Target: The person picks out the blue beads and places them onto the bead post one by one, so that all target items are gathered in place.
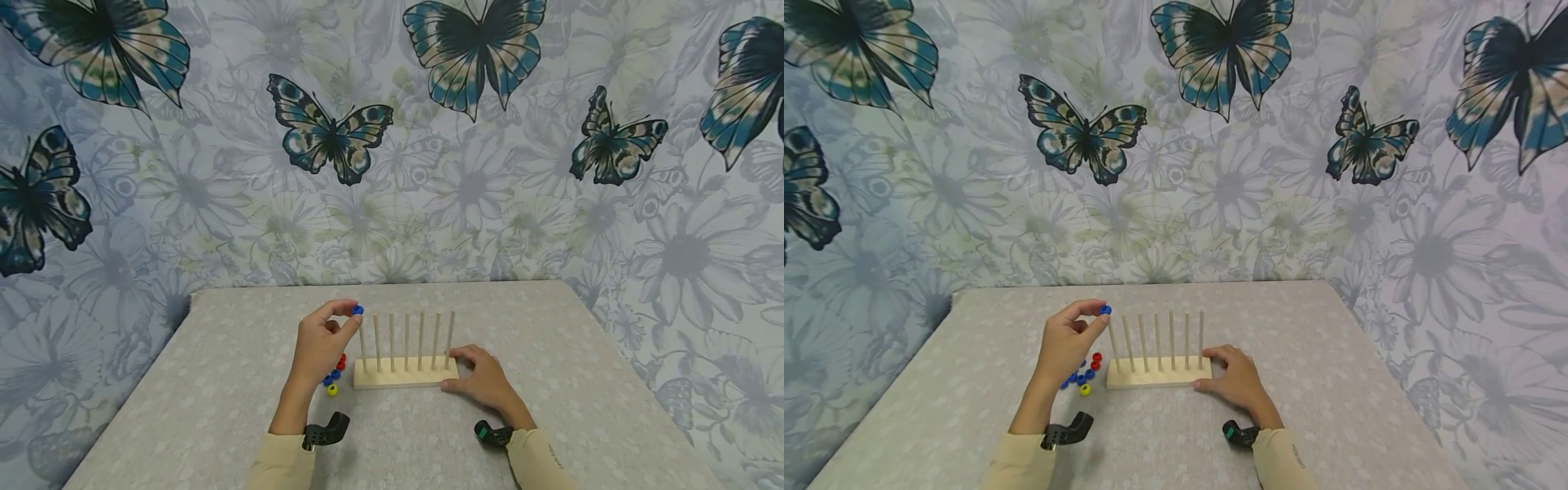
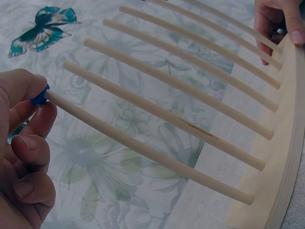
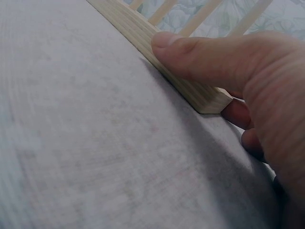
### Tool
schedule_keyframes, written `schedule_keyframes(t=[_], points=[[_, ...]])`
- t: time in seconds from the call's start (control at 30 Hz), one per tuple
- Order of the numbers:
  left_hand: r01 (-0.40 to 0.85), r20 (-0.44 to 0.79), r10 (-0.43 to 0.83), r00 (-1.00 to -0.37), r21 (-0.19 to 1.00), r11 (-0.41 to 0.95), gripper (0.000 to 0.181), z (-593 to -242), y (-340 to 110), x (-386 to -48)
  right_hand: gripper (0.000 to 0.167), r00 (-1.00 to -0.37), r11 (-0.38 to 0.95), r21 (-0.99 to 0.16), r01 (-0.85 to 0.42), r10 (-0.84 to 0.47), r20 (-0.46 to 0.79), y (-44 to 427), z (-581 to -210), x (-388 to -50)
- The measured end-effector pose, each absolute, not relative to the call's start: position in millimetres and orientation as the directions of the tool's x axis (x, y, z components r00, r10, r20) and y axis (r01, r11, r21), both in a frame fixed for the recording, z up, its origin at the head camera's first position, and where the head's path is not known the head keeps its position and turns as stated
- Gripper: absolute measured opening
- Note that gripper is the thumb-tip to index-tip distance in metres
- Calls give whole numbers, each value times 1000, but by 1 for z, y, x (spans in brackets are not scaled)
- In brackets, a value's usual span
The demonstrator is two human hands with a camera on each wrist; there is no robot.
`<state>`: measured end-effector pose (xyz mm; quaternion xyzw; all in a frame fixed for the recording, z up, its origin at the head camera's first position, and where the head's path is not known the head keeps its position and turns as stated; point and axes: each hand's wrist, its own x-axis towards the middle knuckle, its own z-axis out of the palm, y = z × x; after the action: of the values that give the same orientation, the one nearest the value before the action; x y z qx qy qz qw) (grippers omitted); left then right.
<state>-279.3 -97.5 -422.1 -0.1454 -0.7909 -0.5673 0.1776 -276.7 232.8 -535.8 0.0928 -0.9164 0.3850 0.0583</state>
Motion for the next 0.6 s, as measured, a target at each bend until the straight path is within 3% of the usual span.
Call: schedule_keyframes(t=[0.6], points=[[399, 395, 93, -914, 834, 380, 22, -421, -104, -278, 65, -972, 683, -692, -232, -136, 191, 233, -540, -278]])
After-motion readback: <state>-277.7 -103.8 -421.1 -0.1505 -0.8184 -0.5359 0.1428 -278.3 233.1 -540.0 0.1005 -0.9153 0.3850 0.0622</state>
